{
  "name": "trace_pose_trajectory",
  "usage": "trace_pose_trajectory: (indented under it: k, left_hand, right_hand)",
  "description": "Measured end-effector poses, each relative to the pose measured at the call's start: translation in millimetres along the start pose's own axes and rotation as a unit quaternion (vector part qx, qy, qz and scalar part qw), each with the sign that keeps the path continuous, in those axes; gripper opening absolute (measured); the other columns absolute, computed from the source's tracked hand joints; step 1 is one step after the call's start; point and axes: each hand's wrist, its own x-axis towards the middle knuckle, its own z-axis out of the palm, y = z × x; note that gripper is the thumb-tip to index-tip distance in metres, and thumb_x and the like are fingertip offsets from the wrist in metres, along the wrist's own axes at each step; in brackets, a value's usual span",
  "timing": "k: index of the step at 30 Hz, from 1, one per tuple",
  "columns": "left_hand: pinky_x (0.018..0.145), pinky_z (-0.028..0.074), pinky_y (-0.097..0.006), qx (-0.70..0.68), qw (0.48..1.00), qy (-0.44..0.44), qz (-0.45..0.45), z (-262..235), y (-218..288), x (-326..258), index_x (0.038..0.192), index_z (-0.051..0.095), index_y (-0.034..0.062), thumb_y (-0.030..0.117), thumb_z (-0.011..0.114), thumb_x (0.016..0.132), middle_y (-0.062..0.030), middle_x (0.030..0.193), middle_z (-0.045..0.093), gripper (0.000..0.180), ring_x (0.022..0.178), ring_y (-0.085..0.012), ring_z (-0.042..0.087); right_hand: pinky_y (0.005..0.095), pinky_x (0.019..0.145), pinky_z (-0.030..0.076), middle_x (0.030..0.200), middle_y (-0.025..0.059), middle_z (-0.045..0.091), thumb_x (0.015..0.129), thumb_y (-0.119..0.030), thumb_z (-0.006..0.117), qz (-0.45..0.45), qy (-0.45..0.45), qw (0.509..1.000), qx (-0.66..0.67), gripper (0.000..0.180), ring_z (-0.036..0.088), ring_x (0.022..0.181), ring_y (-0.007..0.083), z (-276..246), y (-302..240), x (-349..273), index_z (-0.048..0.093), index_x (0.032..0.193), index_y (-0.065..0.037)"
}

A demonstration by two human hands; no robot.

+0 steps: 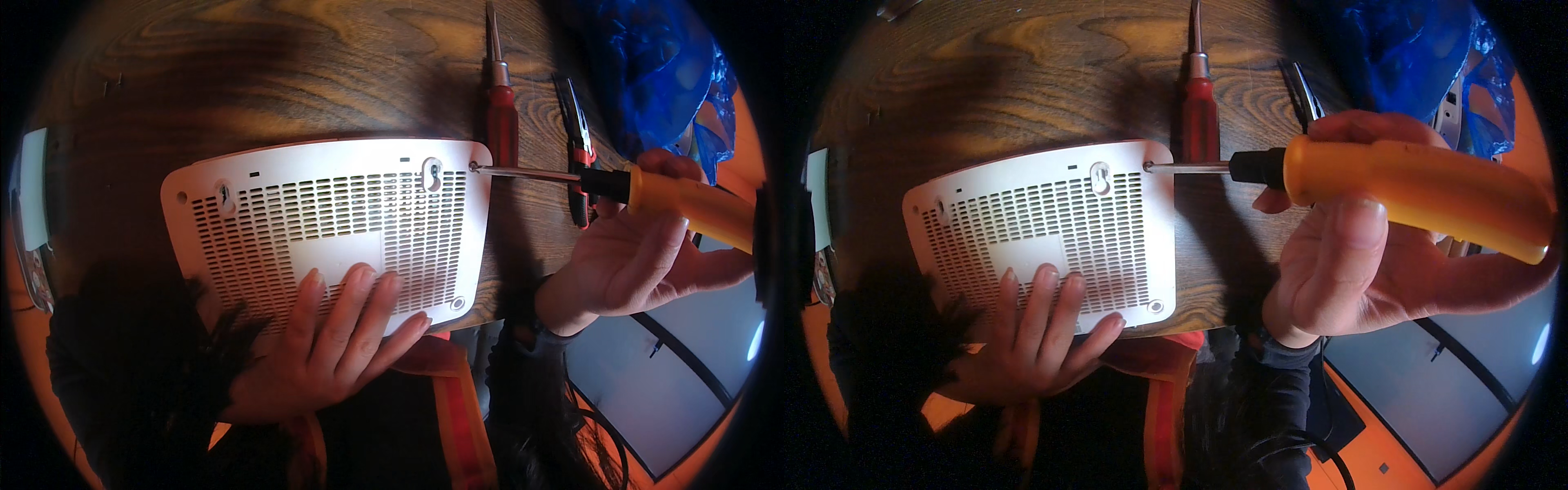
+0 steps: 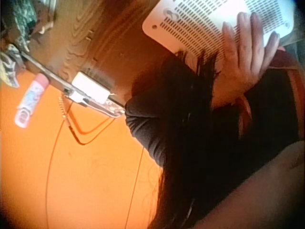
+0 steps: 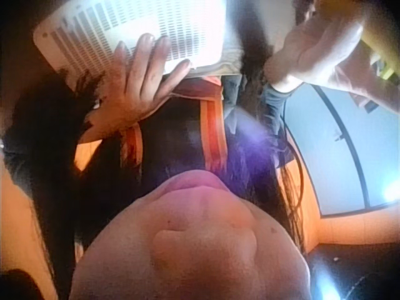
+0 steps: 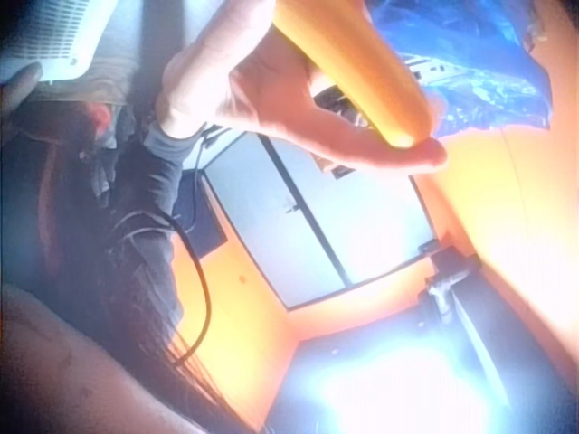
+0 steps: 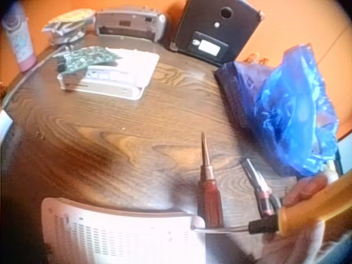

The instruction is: The person uses a screwdriver to remove screws from the back cover of a white electronic device. They then separate the cover from the main body, revealing the internal circuit board, and place the cover aside.

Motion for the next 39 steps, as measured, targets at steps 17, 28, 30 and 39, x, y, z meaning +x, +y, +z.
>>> trace_pose_trajectory:
  k: [17, 28, 30, 39]
  left_hand:
    - [0.097, 0.040, -0.052, 0.043, 0.998, -0.008, 0.042, -9, -18, -3, 0.136, 0.037, 0.0190, 0.035, 0.047, 0.091, -0.0130, 0.132, 0.047, 0.048, 0.124, -0.0319, 0.043]
    - [0.097, 0.039, -0.055, 0.041, 0.998, 0.008, 0.049, -9, -18, 0, 0.129, 0.043, 0.0205, 0.043, 0.056, 0.086, -0.0175, 0.123, 0.052, 0.051, 0.116, -0.0351, 0.049]
    - [0.097, 0.039, -0.055, 0.034, 0.998, 0.011, 0.043, -7, -17, 1, 0.129, 0.043, 0.0200, 0.043, 0.056, 0.085, -0.0169, 0.122, 0.052, 0.051, 0.116, -0.0351, 0.049]
    - [0.098, 0.039, -0.050, 0.036, 0.999, 0.004, 0.021, -11, -1, 8, 0.137, 0.035, 0.0173, 0.039, 0.047, 0.091, -0.0118, 0.131, 0.047, 0.052, 0.124, -0.0305, 0.043]
  right_hand:
    - [0.0499, 0.080, 0.049, 0.124, 0.0225, 0.045, 0.093, -0.017, 0.046, -0.027, -0.028, 0.998, 0.051, 0.057, 0.053, 0.109, 0.0336, 5, -6, 2, 0.016, 0.139, -0.033]
    - [0.0515, 0.087, 0.049, 0.128, 0.0216, 0.042, 0.096, -0.023, 0.041, -0.046, -0.174, 0.974, 0.138, 0.049, 0.053, 0.110, 0.0320, -14, -5, 16, 0.019, 0.139, -0.030]
    - [0.0503, 0.088, 0.049, 0.128, 0.0218, 0.042, 0.096, -0.026, 0.039, 0.010, -0.053, 0.988, 0.142, 0.046, 0.055, 0.107, 0.0312, -7, -5, 5, 0.021, 0.139, -0.029]
    - [0.0478, 0.084, 0.052, 0.123, 0.0209, 0.047, 0.094, -0.027, 0.045, 0.094, -0.005, 0.993, 0.077, 0.053, 0.053, 0.110, 0.0318, -16, -18, 3, 0.017, 0.140, -0.028]
